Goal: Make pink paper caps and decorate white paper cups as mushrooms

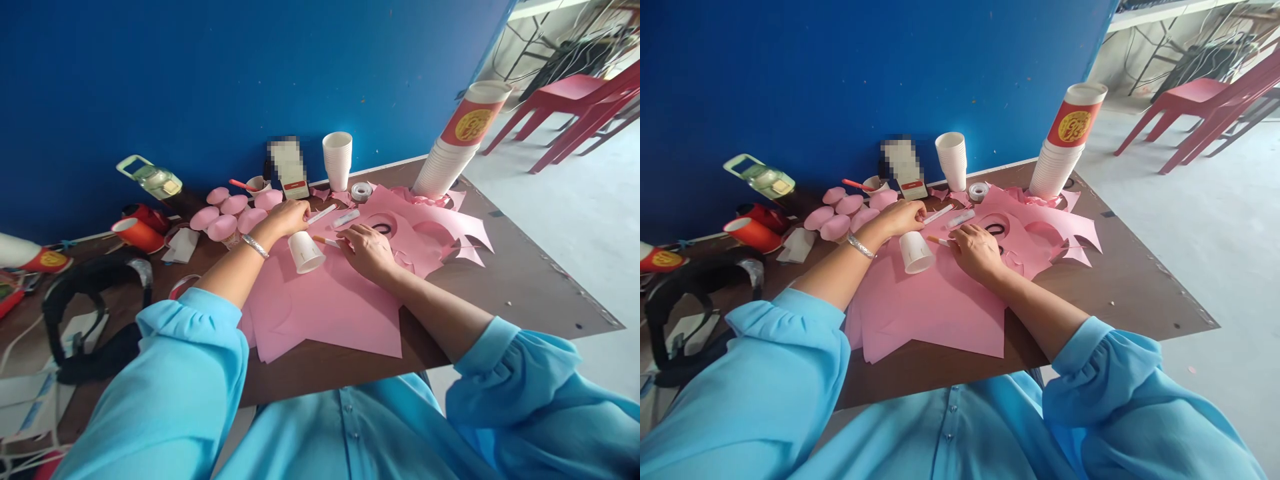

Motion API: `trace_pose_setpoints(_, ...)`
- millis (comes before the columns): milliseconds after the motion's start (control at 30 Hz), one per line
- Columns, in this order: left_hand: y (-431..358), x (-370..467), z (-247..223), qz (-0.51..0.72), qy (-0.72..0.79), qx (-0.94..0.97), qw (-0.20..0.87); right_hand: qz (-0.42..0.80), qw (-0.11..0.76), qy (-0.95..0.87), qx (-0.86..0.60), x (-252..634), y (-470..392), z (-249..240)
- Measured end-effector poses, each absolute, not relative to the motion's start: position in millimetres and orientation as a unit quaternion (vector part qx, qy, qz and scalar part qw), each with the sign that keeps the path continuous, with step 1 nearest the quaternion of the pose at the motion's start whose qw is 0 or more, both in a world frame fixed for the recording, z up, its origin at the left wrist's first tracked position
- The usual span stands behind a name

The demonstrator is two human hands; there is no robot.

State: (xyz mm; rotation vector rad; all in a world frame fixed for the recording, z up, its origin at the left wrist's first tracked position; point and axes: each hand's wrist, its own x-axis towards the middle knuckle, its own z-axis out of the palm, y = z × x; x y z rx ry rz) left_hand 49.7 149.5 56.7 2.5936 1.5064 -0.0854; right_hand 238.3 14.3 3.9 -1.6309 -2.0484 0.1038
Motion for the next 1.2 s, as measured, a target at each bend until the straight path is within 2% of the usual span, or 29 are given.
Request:
trace_pose_setpoints(100, 148.7, 47.1, 58.9, -0.016, 0.496, 0.865, 0.074, 0.073, 0.288, -0.734, -0.610, 238.3, 14.2, 4.5)
trace_pose_setpoints(167, 144.9, 45.4, 65.2, 0.033, 0.489, 0.868, 0.081, 0.123, 0.341, -0.701, -0.615, 238.6, 16.1, 4.2)
trace_pose_setpoints(300, 124.1, 43.8, 83.0, 0.181, 0.417, 0.880, 0.138, 0.362, 0.492, -0.591, -0.527, 239.6, 22.7, 1.3)
trace_pose_setpoints(400, 103.8, 45.2, 87.6, 0.187, 0.327, 0.909, 0.179, 0.517, 0.541, -0.531, -0.396, 239.3, 23.5, 1.6)
trace_pose_setpoints(467, 95.2, 45.1, 84.0, 0.166, 0.290, 0.927, 0.169, 0.545, 0.551, -0.515, -0.367, 239.0, 21.7, 4.3)
trace_pose_setpoints(667, 104.1, 27.1, 66.8, 0.203, 0.282, 0.931, 0.109, 0.502, 0.617, -0.456, -0.399, 243.0, 21.4, 11.6)
trace_pose_setpoints(767, 112.9, 18.9, 59.6, 0.233, 0.319, 0.902, 0.173, 0.437, 0.618, -0.484, -0.438, 242.8, 20.4, 9.4)
trace_pose_setpoints(867, 117.2, 18.5, 50.3, 0.211, 0.361, 0.873, 0.251, 0.298, 0.525, -0.641, -0.475, 236.8, 12.7, 5.3)
trace_pose_setpoints(1000, 108.0, 16.7, 43.0, 0.227, 0.395, 0.846, 0.279, 0.146, 0.363, -0.783, -0.483, 227.3, 0.2, 1.4)
trace_pose_setpoints(1133, 75.4, -1.7, 46.0, 0.292, 0.414, 0.817, 0.275, 0.085, 0.329, -0.794, -0.504, 224.6, -2.6, -1.9)
trace_pose_setpoints(1200, 57.9, -14.5, 45.7, 0.271, 0.413, 0.818, 0.294, 0.078, 0.338, -0.790, -0.505, 224.3, -1.7, -3.5)
